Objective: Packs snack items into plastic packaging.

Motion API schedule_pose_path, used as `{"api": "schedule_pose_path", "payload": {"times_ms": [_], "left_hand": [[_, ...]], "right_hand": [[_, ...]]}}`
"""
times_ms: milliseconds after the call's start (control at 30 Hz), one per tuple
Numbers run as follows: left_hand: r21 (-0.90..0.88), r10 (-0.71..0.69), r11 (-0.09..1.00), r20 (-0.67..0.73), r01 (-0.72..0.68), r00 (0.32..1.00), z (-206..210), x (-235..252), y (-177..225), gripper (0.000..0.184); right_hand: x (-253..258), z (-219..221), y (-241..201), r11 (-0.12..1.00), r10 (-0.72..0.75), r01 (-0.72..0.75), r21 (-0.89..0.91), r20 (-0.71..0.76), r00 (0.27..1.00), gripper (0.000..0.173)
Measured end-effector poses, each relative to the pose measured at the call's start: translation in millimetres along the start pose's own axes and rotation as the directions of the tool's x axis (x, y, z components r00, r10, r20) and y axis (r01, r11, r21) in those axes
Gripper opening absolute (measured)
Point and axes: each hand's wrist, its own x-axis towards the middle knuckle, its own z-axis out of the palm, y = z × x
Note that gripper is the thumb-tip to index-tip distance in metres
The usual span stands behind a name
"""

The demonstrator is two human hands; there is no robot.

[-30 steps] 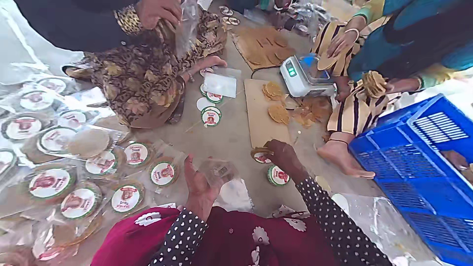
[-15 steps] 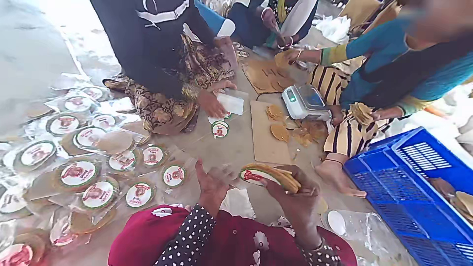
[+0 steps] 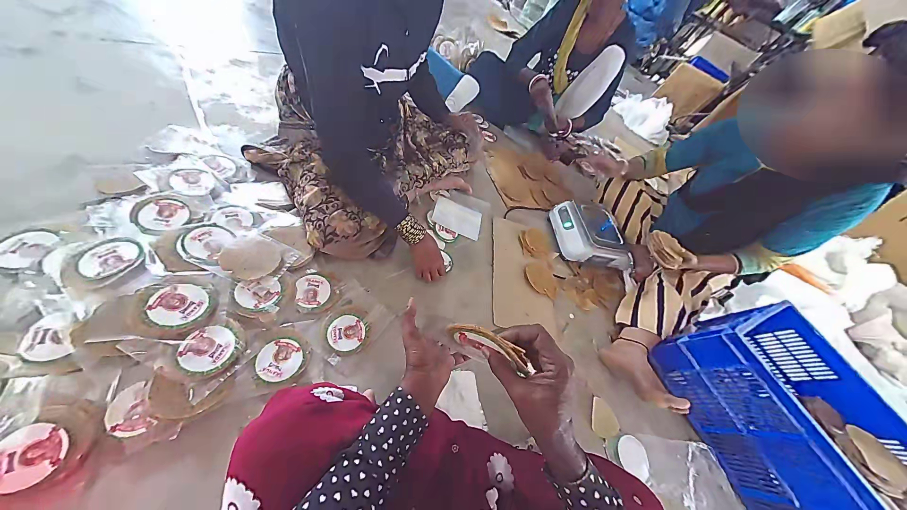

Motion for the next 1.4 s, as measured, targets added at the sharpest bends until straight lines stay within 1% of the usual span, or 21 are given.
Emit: {"api": "schedule_pose_path", "payload": {"times_ms": [100,233,300,400,433,467,500,567,667,733,800,867,933,967,1033,1100,1133,1167,1267,1333,1400], "left_hand": [[-0.003,0.026,1.000,0.014,-0.026,1.000,0,0,-3,0.082],[-0.094,0.051,0.994,0.028,-0.048,0.998,1,-4,-4,0.075],[-0.151,0.059,0.987,0.019,-0.056,0.998,1,-7,-5,0.067],[-0.217,0.025,0.976,0.060,-0.011,0.998,-3,-11,-7,0.065],[-0.259,0.009,0.966,0.093,0.015,0.996,-5,-10,-7,0.067],[-0.287,0.001,0.958,0.096,0.027,0.995,-5,-9,-8,0.069],[-0.323,-0.008,0.945,0.107,0.042,0.994,-6,-8,-7,0.071],[-0.340,-0.016,0.938,0.133,0.060,0.991,-7,-7,-5,0.071],[-0.292,-0.039,0.953,0.160,0.086,0.986,-8,-2,-10,0.076],[-0.234,-0.041,0.969,0.162,0.079,0.986,-8,-3,-14,0.079],[-0.205,-0.030,0.977,0.170,0.065,0.985,-10,-6,-15,0.074],[-0.060,-0.085,0.994,0.162,0.096,0.983,-4,-10,-9,0.080],[0.055,-0.220,0.976,0.210,0.213,0.953,-1,-12,-1,0.089],[0.081,-0.268,0.963,0.226,0.257,0.936,0,-12,0,0.085],[0.128,-0.337,0.941,0.277,0.313,0.900,1,-16,0,0.063],[0.196,-0.341,0.932,0.197,0.304,0.919,4,-23,-2,0.033],[0.236,-0.293,0.936,0.118,0.260,0.949,4,-25,-5,0.019],[0.293,-0.209,0.938,0.053,0.185,0.977,2,-25,-7,0.014],[0.468,0.043,0.882,0.051,-0.062,0.998,-14,-28,21,0.015],[0.561,0.201,0.800,0.086,-0.214,0.976,-23,-33,65,0.015],[0.566,0.401,0.699,0.195,-0.437,0.895,-40,-32,115,0.016]], "right_hand": [[-4,2,5,1.000,-0.011,0.011,0.019,0.012,1.000,0.018],[-11,4,8,0.986,-0.009,0.007,-0.167,-0.008,1.000,0.019],[-16,6,9,0.966,0.000,0.010,-0.258,0.035,0.999,0.040],[-21,7,10,0.942,0.089,-0.019,-0.335,0.195,0.977,0.100],[-23,6,8,0.946,0.128,-0.042,-0.322,0.252,0.959,0.116],[-25,4,7,0.952,0.141,-0.049,-0.303,0.292,0.946,0.123],[-26,2,4,0.956,0.143,-0.049,-0.288,0.315,0.938,0.122],[-31,-3,0,0.968,0.151,-0.077,-0.241,0.306,0.940,0.105],[-33,-9,2,0.969,0.156,-0.108,-0.224,0.212,0.965,0.059],[-29,-10,8,0.962,0.113,-0.062,-0.267,0.178,0.977,0.031],[-21,-8,11,0.965,0.057,-0.018,-0.261,0.141,0.988,0.018],[-10,-11,7,0.963,0.036,-0.004,-0.270,0.113,0.993,0.019],[2,-23,7,0.933,-0.003,0.036,-0.358,0.092,0.996,0.025],[6,-29,10,0.905,-0.012,0.052,-0.422,0.096,0.995,0.026],[6,-36,17,0.853,0.006,0.073,-0.517,0.149,0.989,0.027],[-6,-32,23,0.835,0.045,0.091,-0.543,0.230,0.972,0.026],[-14,-28,26,0.836,0.048,0.107,-0.538,0.265,0.963,0.024],[-21,-24,30,0.847,0.034,0.124,-0.518,0.285,0.958,0.025],[-34,-26,37,0.909,0.069,0.061,-0.413,0.292,0.954,0.041],[-42,-42,43,0.904,0.161,-0.030,-0.427,0.275,0.948,0.052],[-49,-63,60,0.879,0.220,-0.075,-0.471,0.259,0.941,0.054]]}}
